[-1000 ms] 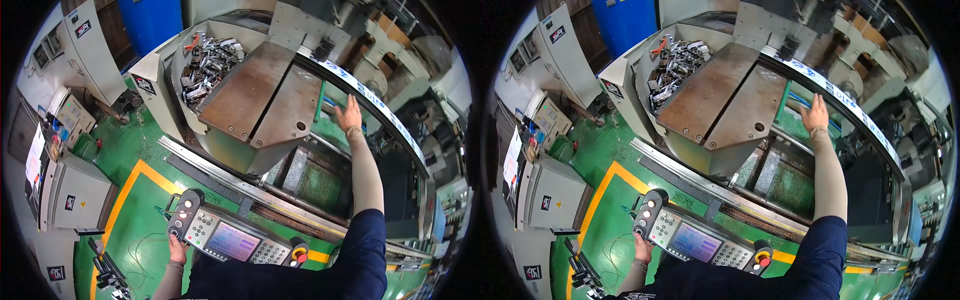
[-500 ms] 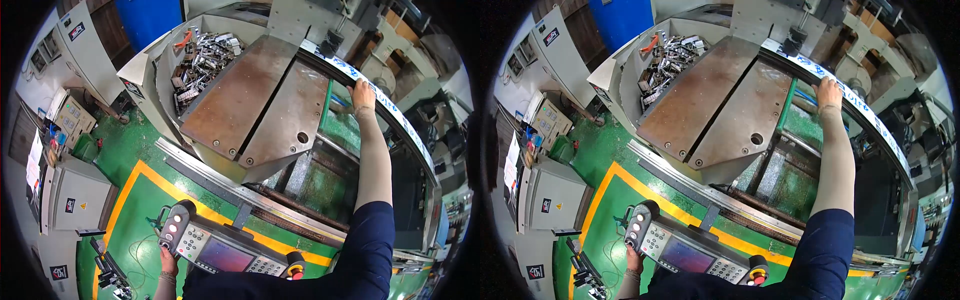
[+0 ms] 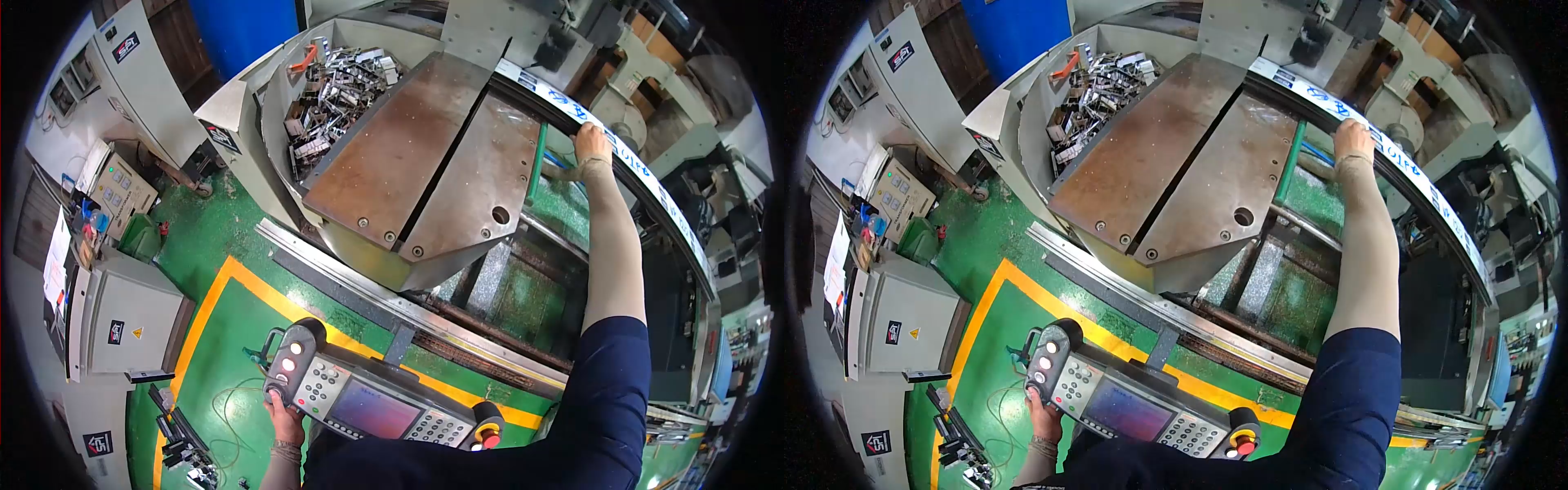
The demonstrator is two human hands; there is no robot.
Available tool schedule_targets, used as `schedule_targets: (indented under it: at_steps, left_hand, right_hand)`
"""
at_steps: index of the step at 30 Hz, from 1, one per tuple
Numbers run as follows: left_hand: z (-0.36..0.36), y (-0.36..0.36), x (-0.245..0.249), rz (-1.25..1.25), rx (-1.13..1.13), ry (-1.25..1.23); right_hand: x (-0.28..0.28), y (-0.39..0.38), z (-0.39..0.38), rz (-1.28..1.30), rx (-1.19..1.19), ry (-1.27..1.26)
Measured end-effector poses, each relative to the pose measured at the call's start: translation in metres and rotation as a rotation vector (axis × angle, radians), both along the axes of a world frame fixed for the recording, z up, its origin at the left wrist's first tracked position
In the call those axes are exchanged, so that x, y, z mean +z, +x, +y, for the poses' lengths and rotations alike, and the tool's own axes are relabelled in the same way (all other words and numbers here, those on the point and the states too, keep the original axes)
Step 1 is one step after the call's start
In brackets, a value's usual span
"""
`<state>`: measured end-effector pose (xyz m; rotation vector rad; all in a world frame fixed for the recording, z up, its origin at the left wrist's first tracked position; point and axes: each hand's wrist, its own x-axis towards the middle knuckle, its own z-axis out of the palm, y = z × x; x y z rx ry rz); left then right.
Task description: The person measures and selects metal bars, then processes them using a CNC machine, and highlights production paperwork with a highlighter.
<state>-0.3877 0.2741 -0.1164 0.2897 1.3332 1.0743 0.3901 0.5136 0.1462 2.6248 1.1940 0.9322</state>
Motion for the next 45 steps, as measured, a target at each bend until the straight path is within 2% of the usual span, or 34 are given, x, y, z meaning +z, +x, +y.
schedule_targets:
  at_steps: [7,13,19,28,40,45]
  left_hand:
    - [0.007,-0.002,0.013,0.023,-0.072,-0.080]
    - [0.006,-0.017,0.003,-0.177,-0.098,-0.049]
    - [0.006,-0.017,0.002,0.036,-0.098,-0.090]
    - [0.009,-0.021,0.006,0.157,-0.166,-0.160]
    - [0.009,-0.028,0.001,0.144,-0.201,-0.159]
    - [0.011,-0.041,-0.007,-0.140,-0.252,-0.089]
  right_hand:
    - [-0.001,0.007,0.000,0.013,0.036,0.008]
    - [-0.002,0.009,0.006,0.031,0.001,0.009]
    - [-0.002,0.008,0.004,-0.010,0.034,0.030]
    - [-0.003,0.007,0.005,-0.005,0.002,0.017]
    - [0.003,-0.003,0.001,0.004,-0.006,-0.004]
    - [0.004,-0.005,-0.001,-0.009,0.009,-0.001]
